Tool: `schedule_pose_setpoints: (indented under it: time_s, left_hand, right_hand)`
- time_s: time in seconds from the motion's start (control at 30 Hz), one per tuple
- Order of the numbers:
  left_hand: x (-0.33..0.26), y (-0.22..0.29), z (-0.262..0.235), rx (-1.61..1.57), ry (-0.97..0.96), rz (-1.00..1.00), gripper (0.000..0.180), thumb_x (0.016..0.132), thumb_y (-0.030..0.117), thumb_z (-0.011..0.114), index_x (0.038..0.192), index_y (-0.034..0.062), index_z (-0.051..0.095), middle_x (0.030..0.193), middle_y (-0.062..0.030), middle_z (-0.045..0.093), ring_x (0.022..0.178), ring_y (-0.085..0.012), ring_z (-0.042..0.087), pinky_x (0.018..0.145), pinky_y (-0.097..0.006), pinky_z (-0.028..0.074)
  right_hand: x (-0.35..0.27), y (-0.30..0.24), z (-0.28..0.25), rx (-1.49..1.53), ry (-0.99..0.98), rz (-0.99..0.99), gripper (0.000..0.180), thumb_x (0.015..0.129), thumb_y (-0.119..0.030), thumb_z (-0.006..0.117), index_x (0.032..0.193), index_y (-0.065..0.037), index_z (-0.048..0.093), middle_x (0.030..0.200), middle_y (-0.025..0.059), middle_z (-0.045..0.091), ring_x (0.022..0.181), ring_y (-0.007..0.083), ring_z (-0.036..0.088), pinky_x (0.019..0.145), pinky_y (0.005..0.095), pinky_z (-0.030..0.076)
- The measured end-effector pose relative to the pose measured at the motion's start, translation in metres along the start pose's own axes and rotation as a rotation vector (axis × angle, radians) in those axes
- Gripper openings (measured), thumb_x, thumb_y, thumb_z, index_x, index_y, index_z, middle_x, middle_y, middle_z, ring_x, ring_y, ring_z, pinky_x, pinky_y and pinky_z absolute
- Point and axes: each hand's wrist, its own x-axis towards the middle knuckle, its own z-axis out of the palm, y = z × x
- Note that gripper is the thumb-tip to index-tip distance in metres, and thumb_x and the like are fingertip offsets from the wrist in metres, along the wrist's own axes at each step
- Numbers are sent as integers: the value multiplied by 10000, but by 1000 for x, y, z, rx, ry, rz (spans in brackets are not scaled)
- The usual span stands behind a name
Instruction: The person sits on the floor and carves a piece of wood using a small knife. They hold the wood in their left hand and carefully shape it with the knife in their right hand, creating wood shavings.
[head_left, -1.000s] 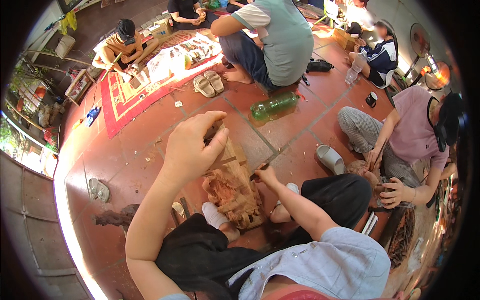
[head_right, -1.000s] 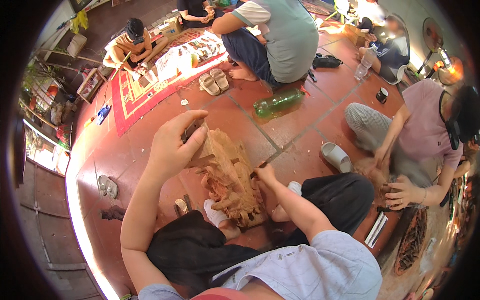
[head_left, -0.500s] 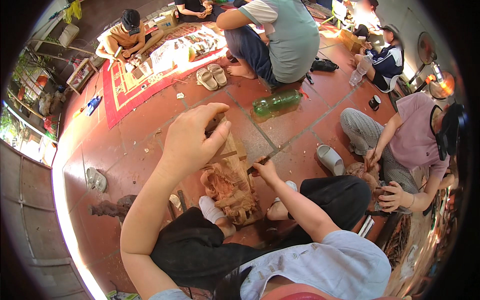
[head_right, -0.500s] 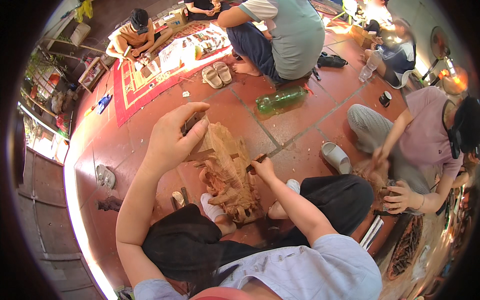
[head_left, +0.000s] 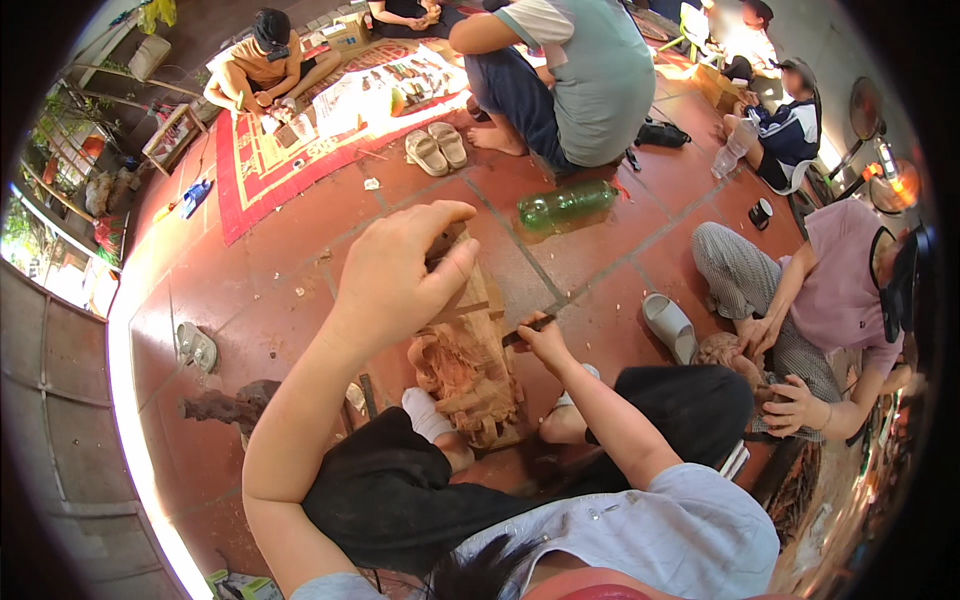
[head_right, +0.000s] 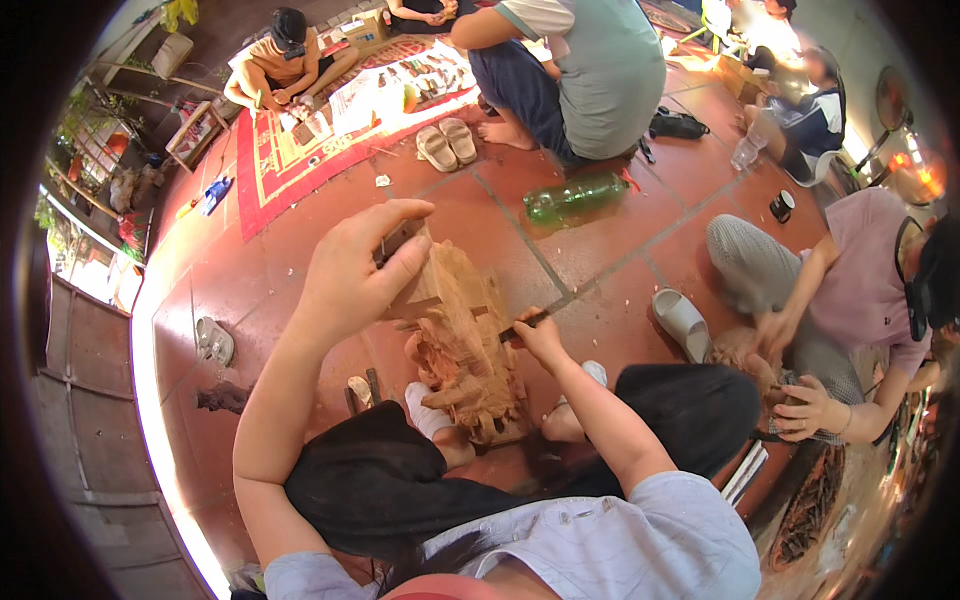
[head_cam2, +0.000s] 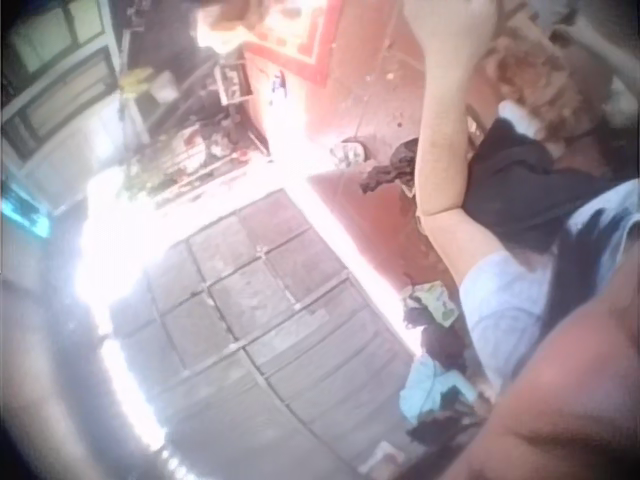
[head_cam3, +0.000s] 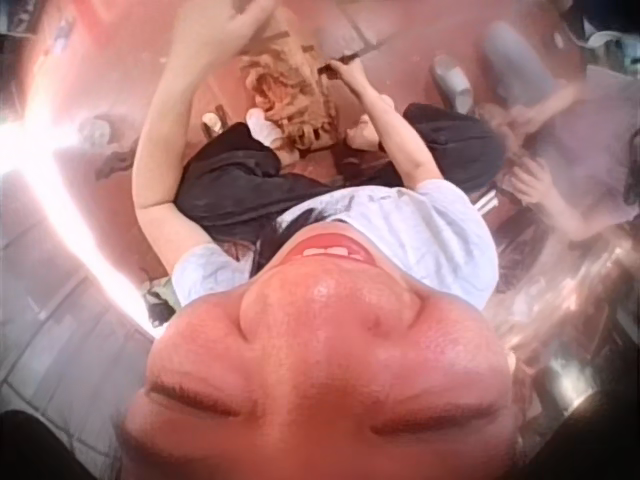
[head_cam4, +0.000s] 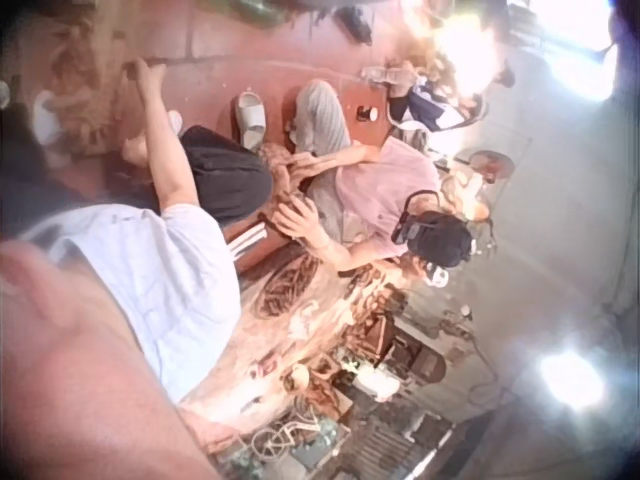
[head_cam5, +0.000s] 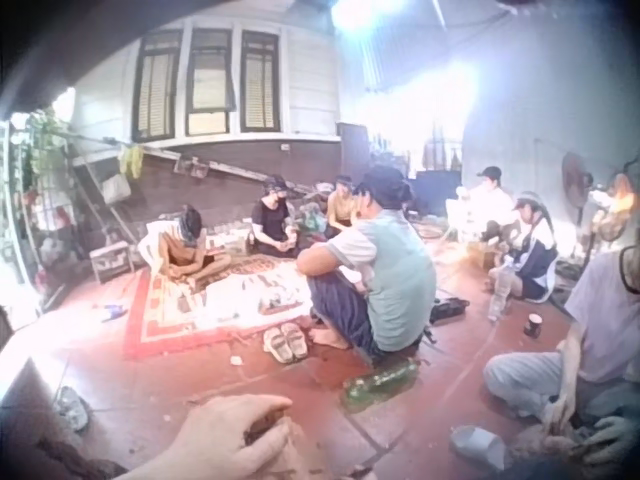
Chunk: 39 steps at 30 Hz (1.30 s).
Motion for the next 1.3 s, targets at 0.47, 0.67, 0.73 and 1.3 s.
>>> schedule_pose_setpoints:
  time_s: [0.47, 0.67, 0.73, 1.3]
  left_hand:
    - [1, 0, 2, -3, 7, 16, 346, 837, 286, 554, 1088, 52, 598, 964, -154, 638, 904, -307, 619, 799, -370, 469]
    - [1, 0, 3, 15, 12, 24, 360, 839, 299, 552, 1093, 47, 598, 980, -153, 641, 903, -306, 622, 802, -370, 469]
    - [0, -1, 1, 11, 13, 10, 362, 838, 300, 553, 1092, 46, 599, 985, -154, 641, 906, -306, 621, 802, -371, 470]
    - [3, 7, 2, -5, -20, -26, 330, 829, 228, 558, 1090, 29, 597, 968, -147, 643, 915, -277, 624, 804, -346, 464]
  right_hand:
    - [14, 8, -1, -199, 103, -41, 72, 826, -72, 582, 825, -23, 529, 728, 69, 595, 596, 143, 599, 508, 277, 512]
    - [7, 28, 13, -463, 151, -253, 116, 806, -106, 589, 805, -3, 535, 692, 76, 599, 578, 140, 591, 527, 282, 482]
    - [-5, 10, 22, -372, 84, -207, 115, 808, -107, 586, 810, -2, 540, 695, 78, 605, 587, 140, 593, 545, 283, 482]
    - [-8, 20, -9, -108, 135, -70, 98, 803, -56, 588, 807, -18, 498, 695, 78, 583, 585, 154, 597, 499, 276, 505]
